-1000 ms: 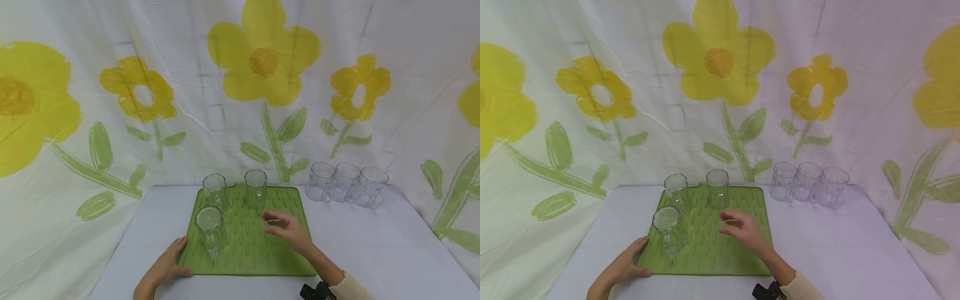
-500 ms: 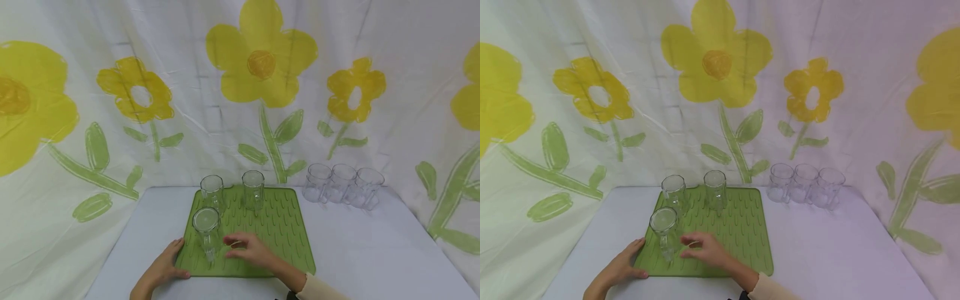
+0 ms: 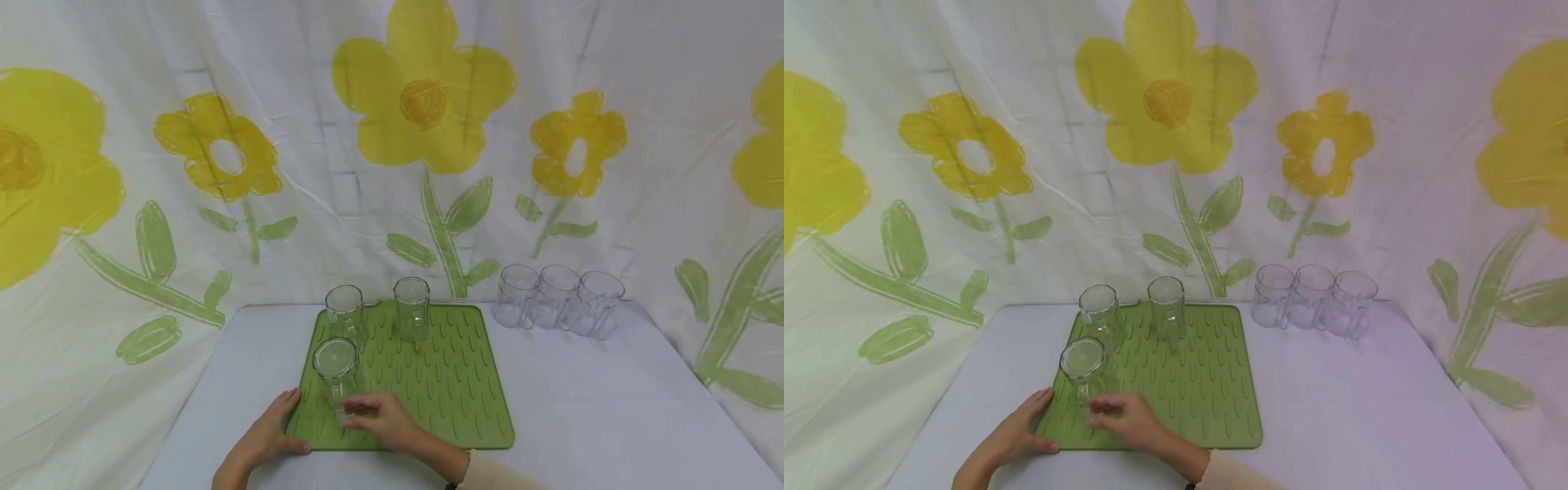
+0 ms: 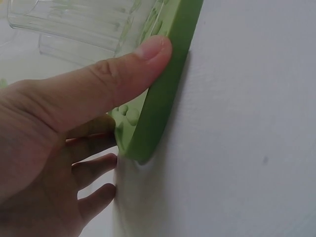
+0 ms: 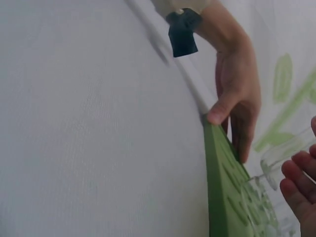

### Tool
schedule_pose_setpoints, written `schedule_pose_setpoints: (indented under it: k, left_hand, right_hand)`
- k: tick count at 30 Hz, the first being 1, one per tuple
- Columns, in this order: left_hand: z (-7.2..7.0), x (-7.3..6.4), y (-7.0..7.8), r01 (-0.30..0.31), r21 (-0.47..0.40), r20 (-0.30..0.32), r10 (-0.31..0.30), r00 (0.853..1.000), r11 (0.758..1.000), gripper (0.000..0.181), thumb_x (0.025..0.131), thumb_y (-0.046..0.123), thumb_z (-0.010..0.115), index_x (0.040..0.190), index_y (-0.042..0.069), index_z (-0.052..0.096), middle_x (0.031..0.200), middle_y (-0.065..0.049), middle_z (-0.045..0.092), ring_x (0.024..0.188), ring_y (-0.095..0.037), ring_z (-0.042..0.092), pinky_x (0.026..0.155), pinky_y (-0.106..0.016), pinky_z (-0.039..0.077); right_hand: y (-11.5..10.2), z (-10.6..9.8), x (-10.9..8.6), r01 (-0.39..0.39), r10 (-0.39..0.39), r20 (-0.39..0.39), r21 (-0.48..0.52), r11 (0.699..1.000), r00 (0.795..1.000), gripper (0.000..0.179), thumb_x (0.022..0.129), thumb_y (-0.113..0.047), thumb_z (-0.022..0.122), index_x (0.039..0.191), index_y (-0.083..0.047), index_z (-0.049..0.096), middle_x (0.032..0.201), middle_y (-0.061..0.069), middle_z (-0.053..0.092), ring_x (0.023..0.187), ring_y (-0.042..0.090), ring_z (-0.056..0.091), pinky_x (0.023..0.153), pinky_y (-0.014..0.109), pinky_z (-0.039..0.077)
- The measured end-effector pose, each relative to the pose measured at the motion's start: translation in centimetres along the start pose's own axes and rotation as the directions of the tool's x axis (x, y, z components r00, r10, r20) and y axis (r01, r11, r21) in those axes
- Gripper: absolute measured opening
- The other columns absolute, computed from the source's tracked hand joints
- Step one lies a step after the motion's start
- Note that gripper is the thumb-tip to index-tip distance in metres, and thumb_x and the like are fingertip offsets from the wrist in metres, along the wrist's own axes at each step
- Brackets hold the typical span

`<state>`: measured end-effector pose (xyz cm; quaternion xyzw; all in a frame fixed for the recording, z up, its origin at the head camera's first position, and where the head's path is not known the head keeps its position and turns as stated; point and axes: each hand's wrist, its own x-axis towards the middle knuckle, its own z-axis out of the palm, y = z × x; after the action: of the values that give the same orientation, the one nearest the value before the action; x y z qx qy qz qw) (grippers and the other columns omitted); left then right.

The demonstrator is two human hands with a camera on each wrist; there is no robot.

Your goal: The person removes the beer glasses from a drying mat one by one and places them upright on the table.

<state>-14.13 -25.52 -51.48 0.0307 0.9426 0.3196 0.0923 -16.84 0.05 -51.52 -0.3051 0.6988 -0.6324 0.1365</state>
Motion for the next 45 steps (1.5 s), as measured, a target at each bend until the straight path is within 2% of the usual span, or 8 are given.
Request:
schedule_pose_setpoints:
  k: [5,13,20,29,33,38,41,45]
  left_hand:
    - [0.0,0.0,0.0,-0.003,0.004,0.008,0.003,1.000,1.000,0.110,0.054,0.026,0.092,0.143,-0.011,0.037,0.151,-0.031,0.033,0.141,-0.052,0.026,0.113,-0.065,0.027]
    - [-0.1,-0.2,0.0,-0.011,0.008,0.009,0.011,1.000,1.000,0.109,0.056,0.025,0.091,0.143,-0.011,0.037,0.151,-0.031,0.032,0.141,-0.052,0.026,0.113,-0.065,0.027]
    - [-0.1,-0.1,0.0,-0.021,0.012,0.006,0.021,1.000,1.000,0.109,0.057,0.025,0.091,0.143,-0.011,0.037,0.151,-0.031,0.033,0.141,-0.051,0.026,0.113,-0.064,0.028]
    - [-0.1,-0.1,0.1,-0.010,0.010,0.008,0.010,1.000,1.000,0.109,0.056,0.024,0.092,0.143,-0.010,0.037,0.151,-0.031,0.033,0.141,-0.051,0.026,0.114,-0.064,0.028]
    - [0.0,-0.1,0.1,-0.007,0.015,0.006,0.007,1.000,1.000,0.108,0.056,0.024,0.092,0.143,-0.011,0.038,0.151,-0.031,0.034,0.141,-0.051,0.027,0.114,-0.063,0.028]
    - [0.1,-0.1,0.2,-0.003,0.021,0.000,0.003,1.000,1.000,0.109,0.055,0.023,0.092,0.143,-0.011,0.037,0.151,-0.030,0.034,0.141,-0.051,0.026,0.114,-0.064,0.027]
    - [0.1,-0.1,0.2,0.002,0.027,0.000,-0.002,1.000,1.000,0.109,0.055,0.023,0.092,0.143,-0.010,0.037,0.151,-0.031,0.033,0.141,-0.052,0.027,0.113,-0.064,0.028]
    - [0.1,-0.1,0.1,0.003,0.031,0.002,-0.003,1.000,1.000,0.110,0.055,0.024,0.091,0.144,-0.010,0.037,0.152,-0.031,0.032,0.141,-0.052,0.026,0.114,-0.064,0.027]
  right_hand:
    - [0.4,0.7,0.4,0.022,-0.021,-0.010,0.091,0.996,1.000,0.030,0.089,-0.010,0.067,0.114,0.008,0.066,0.112,0.026,0.069,0.099,0.014,0.071,0.086,0.018,0.057]
    - [0.6,1.3,0.7,0.035,-0.032,-0.018,0.167,0.985,0.999,0.028,0.089,-0.003,0.065,0.110,0.015,0.064,0.109,0.034,0.066,0.101,0.048,0.065,0.085,0.018,0.057]
    - [1.0,1.6,1.0,0.052,-0.049,-0.025,0.159,0.986,0.998,0.027,0.090,-0.005,0.064,0.109,0.015,0.065,0.107,0.032,0.068,0.101,0.029,0.071,0.087,0.019,0.057]
    - [0.6,0.9,0.7,0.070,-0.062,-0.053,0.164,0.984,0.997,0.029,0.091,-0.009,0.065,0.104,0.018,0.065,0.101,0.034,0.068,0.094,0.045,0.069,0.084,0.024,0.059]
    - [0.5,0.5,0.6,0.053,-0.040,-0.115,0.116,0.992,0.993,0.026,0.089,-0.010,0.069,0.099,0.015,0.069,0.094,0.031,0.070,0.085,0.032,0.073,0.078,0.024,0.061]
    - [0.4,0.1,0.4,0.074,-0.070,-0.183,0.018,0.997,0.981,0.019,0.086,-0.010,0.071,0.092,0.008,0.072,0.087,0.023,0.073,0.077,0.038,0.071,0.070,0.028,0.062]
    - [0.3,-0.1,0.3,0.096,-0.104,-0.227,-0.047,0.994,0.968,0.014,0.085,-0.008,0.072,0.089,0.005,0.072,0.084,0.020,0.074,0.075,0.040,0.069,0.067,0.026,0.061]
    - [0.1,-0.4,0.0,0.117,-0.163,-0.303,-0.165,0.979,0.939,0.006,0.085,-0.005,0.070,0.086,0.001,0.072,0.081,0.014,0.074,0.071,0.029,0.070,0.066,0.020,0.059]
